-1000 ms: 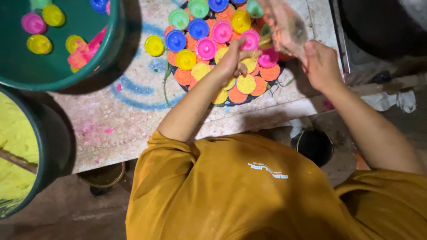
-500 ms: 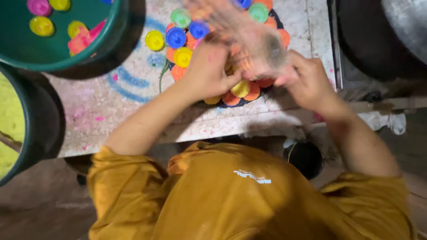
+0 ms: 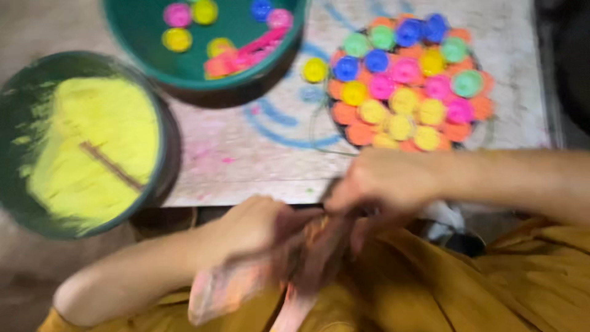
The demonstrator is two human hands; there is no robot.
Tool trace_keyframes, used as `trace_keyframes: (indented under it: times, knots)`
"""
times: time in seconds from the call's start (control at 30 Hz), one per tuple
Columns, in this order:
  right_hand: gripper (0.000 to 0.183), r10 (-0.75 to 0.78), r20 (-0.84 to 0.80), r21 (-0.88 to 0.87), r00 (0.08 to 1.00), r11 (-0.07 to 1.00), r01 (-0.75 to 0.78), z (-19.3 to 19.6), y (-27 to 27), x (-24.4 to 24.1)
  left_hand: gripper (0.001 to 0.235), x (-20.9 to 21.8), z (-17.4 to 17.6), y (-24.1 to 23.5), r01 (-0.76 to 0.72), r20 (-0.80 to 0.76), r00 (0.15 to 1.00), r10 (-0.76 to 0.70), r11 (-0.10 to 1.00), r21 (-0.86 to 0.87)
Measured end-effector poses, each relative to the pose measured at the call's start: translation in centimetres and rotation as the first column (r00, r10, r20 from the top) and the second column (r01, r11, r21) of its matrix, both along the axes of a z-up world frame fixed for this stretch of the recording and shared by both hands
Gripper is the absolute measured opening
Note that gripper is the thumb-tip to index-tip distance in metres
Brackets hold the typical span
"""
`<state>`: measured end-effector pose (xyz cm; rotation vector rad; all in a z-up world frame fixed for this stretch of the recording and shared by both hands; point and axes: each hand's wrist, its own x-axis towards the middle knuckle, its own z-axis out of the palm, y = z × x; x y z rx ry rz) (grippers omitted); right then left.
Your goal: The person scoops yellow dough from a large green basin using a wooden mold and a stick, then presses the dough into the mold and releases it into a basket of colorful molded pieces. The process is repeated multiple times.
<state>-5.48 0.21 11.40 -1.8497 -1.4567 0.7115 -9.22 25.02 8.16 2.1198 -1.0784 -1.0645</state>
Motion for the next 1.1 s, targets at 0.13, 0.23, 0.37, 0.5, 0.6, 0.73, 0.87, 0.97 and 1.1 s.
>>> trace_keyframes:
  times: [0.13,0.23,0.37,0.5,0.6,0.73,0.87,0.97,1.1]
  knots:
    - [0.041,0.178,-0.184,-0.017,0.967,0.983,-0.185,-5.4,6.4,-1.3,0.042,-4.8,-3.1,10.9,-0.180,0.079,0.972,0.219,0.921,-0.347]
    - [0.042,0.221,-0.352,0.046,0.909,0.975,-0.220,-6.4,10.4,-0.5,0.048,-7.4,-5.0,17.6,-0.335,0.098,0.917,0.386,0.881,-0.335]
    - [0.046,0.166,-0.049,0.110,0.985,0.981,-0.160,-3.9,12.9,3.1,0.048,-8.7,-6.7,25.9,-0.978,-0.851,-0.134,0.508,0.071,0.197]
    - [0.061,-0.008,0.848,-0.015,0.531,0.999,0.039,-3.9,15.1,7.2,0.055,-4.7,-11.0,32.8,-0.945,-0.870,0.316,0.380,0.209,-0.252]
    - [0.052,0.023,0.993,0.002,0.118,0.978,-0.209,-4.6,18.6,10.7,0.048,-4.7,-16.6,30.1,-0.940,-0.886,0.340,0.315,0.147,-0.308]
    - [0.061,-0.001,0.999,0.015,0.049,0.960,-0.279,-5.5,23.4,12.9,0.039,-8.1,-22.3,25.3,-0.946,-0.910,0.322,0.261,0.062,-0.317]
    - [0.059,-0.546,0.635,0.529,0.547,0.823,0.208,-10.1,24.2,10.6,0.033,-9.0,-24.4,25.6,-0.940,-0.894,0.281,0.349,-0.090,-0.330]
    - [0.065,-0.459,-0.730,0.136,0.506,0.628,0.766,-18.4,26.5,8.6,0.025,-9.3,-24.2,27.1,-0.836,-0.614,0.236,0.753,-0.165,-0.524]
    - [0.071,-0.216,-0.971,-0.227,-0.105,0.683,0.695,-26.1,27.1,9.2,0.045,-8.8,-24.5,27.1,-0.720,-0.759,0.251,0.600,-0.409,-0.561]
